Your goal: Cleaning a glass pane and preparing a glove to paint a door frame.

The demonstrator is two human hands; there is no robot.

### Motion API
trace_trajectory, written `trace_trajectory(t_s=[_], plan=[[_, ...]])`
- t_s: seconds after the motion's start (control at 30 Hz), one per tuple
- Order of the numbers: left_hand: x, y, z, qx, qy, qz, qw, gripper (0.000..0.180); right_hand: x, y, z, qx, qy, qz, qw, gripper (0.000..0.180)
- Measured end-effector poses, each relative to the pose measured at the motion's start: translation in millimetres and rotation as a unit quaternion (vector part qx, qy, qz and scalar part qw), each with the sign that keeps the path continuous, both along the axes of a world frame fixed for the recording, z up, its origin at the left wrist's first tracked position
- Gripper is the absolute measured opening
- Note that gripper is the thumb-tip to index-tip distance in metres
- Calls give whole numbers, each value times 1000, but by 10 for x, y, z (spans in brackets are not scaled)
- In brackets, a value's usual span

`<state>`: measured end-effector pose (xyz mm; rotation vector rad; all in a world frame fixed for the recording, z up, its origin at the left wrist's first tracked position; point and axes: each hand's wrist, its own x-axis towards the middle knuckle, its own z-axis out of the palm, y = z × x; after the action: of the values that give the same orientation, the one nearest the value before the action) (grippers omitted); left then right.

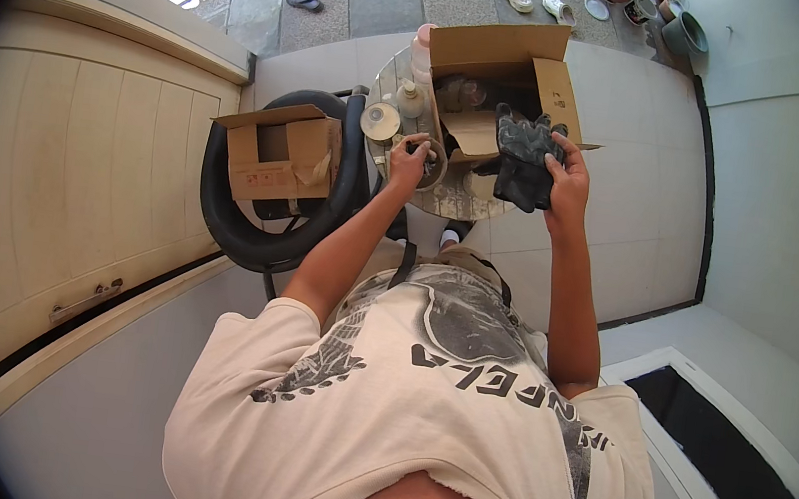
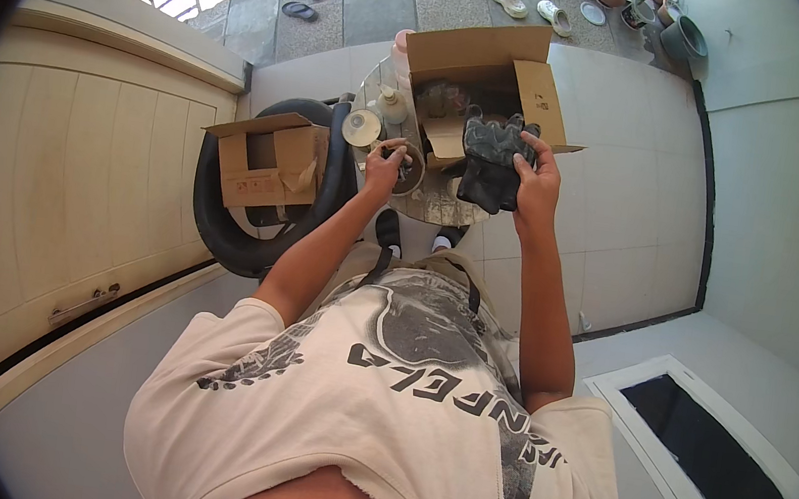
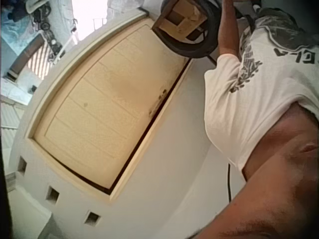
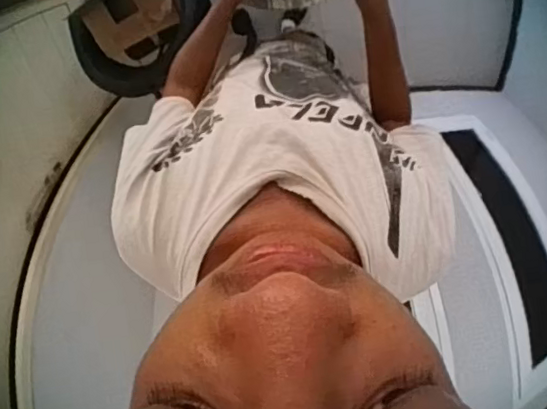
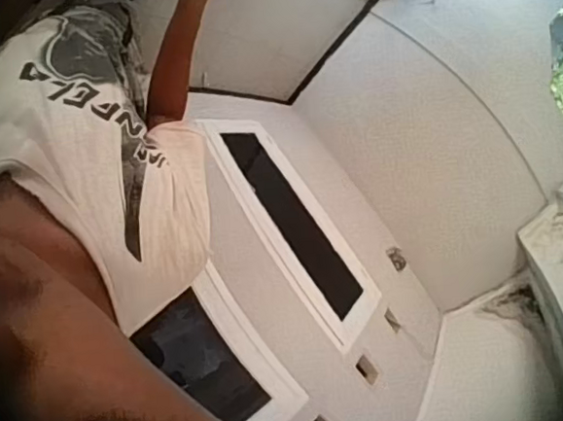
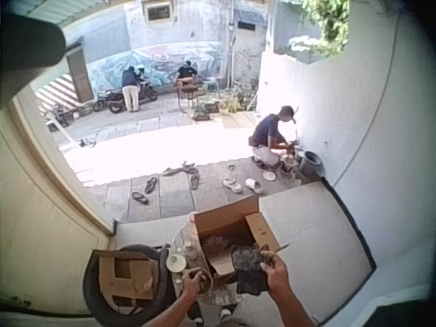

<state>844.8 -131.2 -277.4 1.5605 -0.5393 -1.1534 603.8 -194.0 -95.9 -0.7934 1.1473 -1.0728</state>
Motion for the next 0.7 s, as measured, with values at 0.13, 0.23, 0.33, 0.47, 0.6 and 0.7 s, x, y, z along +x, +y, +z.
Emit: trace_trajectory(t_s=[0.13, 0.23, 0.33, 0.47, 0.6, 0.7], plan=[[-13, -51, -52, 38, -86, 35, 995, 27, -1, 11, -15, -5, 7, -3, 1000, 34], [44, -108, -295, 102, -119, 54, 986, 46, 9, 14, -13, -7, 10, -1, 1000, 34], [70, -125, -553, 125, -115, 73, 983, 56, 42, 11, 16, -5, 9, 4, 1000, 34], [17, -153, -535, 136, -157, 68, 976, 55, 36, 13, 16, -4, 10, 2, 1000, 34], [-96, -166, -156, 111, -114, 62, 985, 54, -15, 23, 8, -5, 14, -10, 1000, 35], [-79, -162, -187, 117, -57, 111, 985, 52, 3, 19, 26, -2, 7, -7, 1000, 35]])
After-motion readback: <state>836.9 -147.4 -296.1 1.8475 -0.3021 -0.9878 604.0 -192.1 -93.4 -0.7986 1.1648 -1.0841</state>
